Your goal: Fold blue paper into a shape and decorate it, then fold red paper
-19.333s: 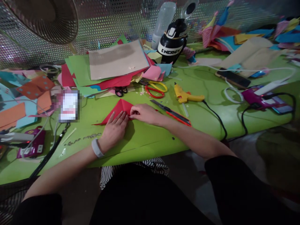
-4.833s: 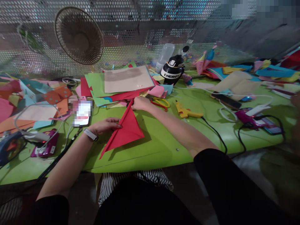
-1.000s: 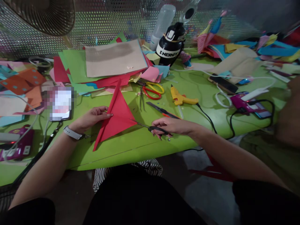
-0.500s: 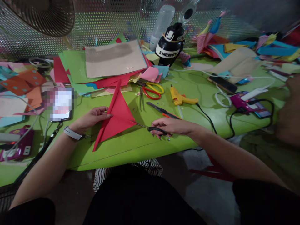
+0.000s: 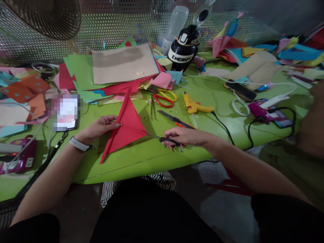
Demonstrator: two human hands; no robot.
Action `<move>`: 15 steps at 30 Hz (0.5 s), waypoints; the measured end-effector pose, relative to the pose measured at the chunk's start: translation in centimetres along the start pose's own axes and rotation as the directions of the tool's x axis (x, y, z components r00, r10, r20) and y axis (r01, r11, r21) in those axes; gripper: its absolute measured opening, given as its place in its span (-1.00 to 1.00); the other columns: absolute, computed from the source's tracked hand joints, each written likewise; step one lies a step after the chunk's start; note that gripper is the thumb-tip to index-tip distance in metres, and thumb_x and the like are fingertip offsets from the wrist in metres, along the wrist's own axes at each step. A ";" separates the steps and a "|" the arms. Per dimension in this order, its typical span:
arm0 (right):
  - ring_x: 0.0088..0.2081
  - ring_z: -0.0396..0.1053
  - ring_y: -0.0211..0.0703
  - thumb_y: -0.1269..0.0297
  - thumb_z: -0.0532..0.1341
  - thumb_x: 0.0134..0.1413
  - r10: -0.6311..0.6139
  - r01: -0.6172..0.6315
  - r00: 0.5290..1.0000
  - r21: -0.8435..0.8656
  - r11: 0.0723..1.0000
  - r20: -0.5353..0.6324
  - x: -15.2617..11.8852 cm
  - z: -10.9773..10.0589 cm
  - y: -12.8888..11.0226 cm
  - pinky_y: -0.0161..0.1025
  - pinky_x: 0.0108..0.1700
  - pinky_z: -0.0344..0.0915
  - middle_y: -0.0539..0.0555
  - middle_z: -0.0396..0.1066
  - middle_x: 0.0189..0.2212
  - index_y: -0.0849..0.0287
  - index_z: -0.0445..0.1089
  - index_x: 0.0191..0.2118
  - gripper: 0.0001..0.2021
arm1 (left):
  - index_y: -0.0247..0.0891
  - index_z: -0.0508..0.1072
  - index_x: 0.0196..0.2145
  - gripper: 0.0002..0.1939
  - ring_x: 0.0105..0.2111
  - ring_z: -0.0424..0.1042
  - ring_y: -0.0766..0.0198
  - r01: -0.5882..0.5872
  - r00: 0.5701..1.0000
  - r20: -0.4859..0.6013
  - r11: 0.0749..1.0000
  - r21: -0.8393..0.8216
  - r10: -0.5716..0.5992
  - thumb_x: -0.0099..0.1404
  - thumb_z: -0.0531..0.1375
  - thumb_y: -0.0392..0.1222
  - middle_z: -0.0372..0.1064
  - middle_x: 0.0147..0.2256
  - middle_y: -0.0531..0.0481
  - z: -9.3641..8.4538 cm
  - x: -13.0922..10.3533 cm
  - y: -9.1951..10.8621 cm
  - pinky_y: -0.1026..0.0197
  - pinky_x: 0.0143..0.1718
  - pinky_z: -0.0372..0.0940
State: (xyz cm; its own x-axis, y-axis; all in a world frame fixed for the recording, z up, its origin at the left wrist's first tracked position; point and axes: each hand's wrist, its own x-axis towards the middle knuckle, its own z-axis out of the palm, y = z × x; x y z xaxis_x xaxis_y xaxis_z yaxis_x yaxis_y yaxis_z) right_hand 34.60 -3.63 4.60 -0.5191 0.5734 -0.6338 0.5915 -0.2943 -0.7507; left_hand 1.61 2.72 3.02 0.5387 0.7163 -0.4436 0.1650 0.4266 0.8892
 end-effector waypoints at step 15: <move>-0.59 0.09 -0.39 -0.24 0.33 -0.08 -0.052 0.052 0.999 0.019 0.998 -0.008 0.0 0.1 0.2 -0.33 -0.58 -0.05 -0.02 0.39 -0.54 0.22 0.39 -0.39 -0.47 | -0.24 0.48 -0.24 -0.81 -0.47 0.41 0.41 -0.028 1.000 -0.011 0.997 0.073 0.029 0.22 0.36 -0.16 0.49 -0.40 0.07 0.1 0.0 0.1 0.37 -0.44 0.29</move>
State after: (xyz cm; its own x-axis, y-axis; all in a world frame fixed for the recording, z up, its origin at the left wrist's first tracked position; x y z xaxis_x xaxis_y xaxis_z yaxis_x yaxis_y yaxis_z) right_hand 34.62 -3.75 4.42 -0.5442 0.5939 -0.5926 0.5522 -0.2783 -0.7859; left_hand 1.71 2.66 3.11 0.5340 0.7345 -0.4189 0.2097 0.3649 0.9071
